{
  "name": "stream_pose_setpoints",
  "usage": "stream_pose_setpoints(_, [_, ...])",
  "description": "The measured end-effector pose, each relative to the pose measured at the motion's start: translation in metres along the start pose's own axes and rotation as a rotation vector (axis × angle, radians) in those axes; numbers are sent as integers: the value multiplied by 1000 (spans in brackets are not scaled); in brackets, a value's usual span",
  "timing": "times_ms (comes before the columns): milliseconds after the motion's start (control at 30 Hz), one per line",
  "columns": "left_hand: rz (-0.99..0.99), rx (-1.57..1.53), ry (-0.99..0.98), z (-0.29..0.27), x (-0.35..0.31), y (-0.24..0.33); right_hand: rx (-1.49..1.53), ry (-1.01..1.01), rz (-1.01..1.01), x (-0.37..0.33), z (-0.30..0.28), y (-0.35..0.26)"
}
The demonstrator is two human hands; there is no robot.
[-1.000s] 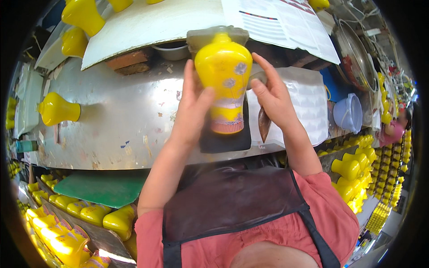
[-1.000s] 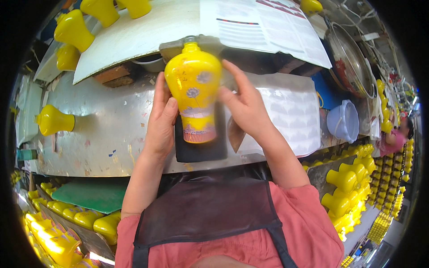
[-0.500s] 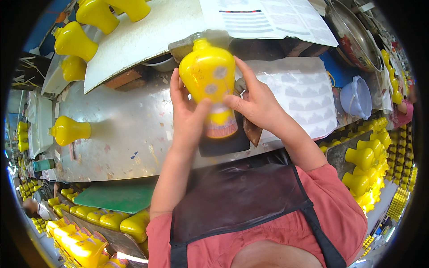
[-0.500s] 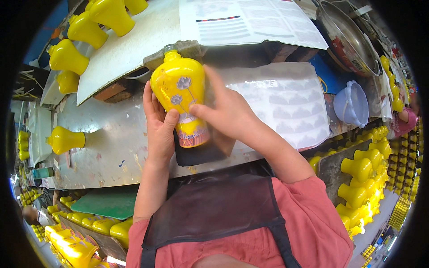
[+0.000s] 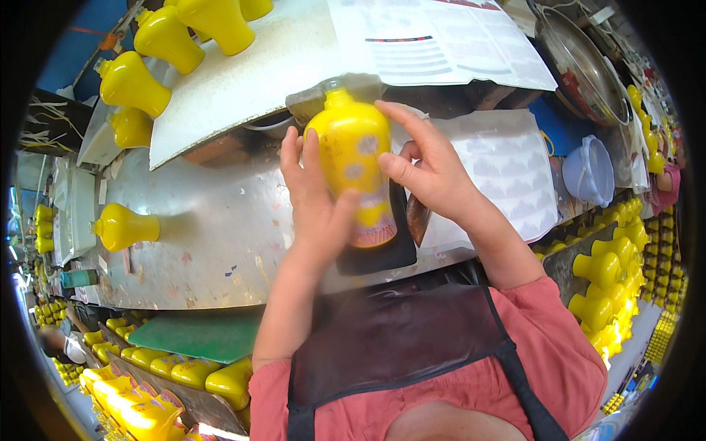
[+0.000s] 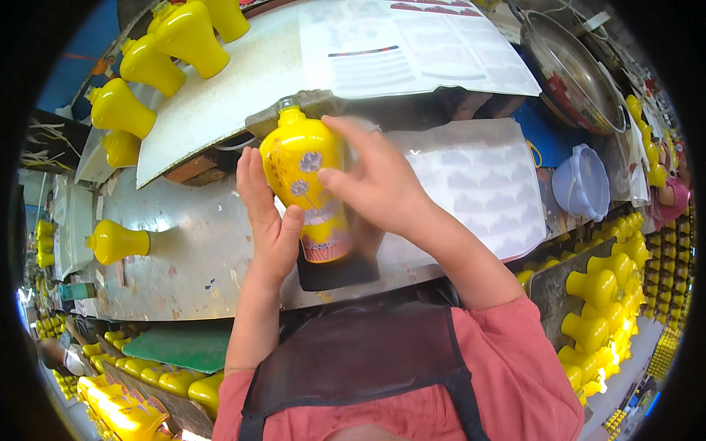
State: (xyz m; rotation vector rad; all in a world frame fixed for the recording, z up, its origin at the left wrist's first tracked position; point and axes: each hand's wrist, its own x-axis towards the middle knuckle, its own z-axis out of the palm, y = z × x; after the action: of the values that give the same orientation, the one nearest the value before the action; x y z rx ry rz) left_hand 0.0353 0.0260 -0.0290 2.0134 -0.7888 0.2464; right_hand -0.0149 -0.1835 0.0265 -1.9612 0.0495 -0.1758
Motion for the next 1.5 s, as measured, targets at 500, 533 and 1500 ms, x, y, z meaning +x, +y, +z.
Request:
stream_pose_setpoints(500, [-167, -172, -2, 10, 3, 6, -179, 15, 31, 14, 8, -16])
stream_pose_setpoints(533, [-170, -140, -1, 10, 2, 6, -184, 22, 22, 14, 9, -16])
stream_pose_setpoints(1500, [-199, -443, 116, 10, 7, 3, -444, 66, -225, 14, 5, -21])
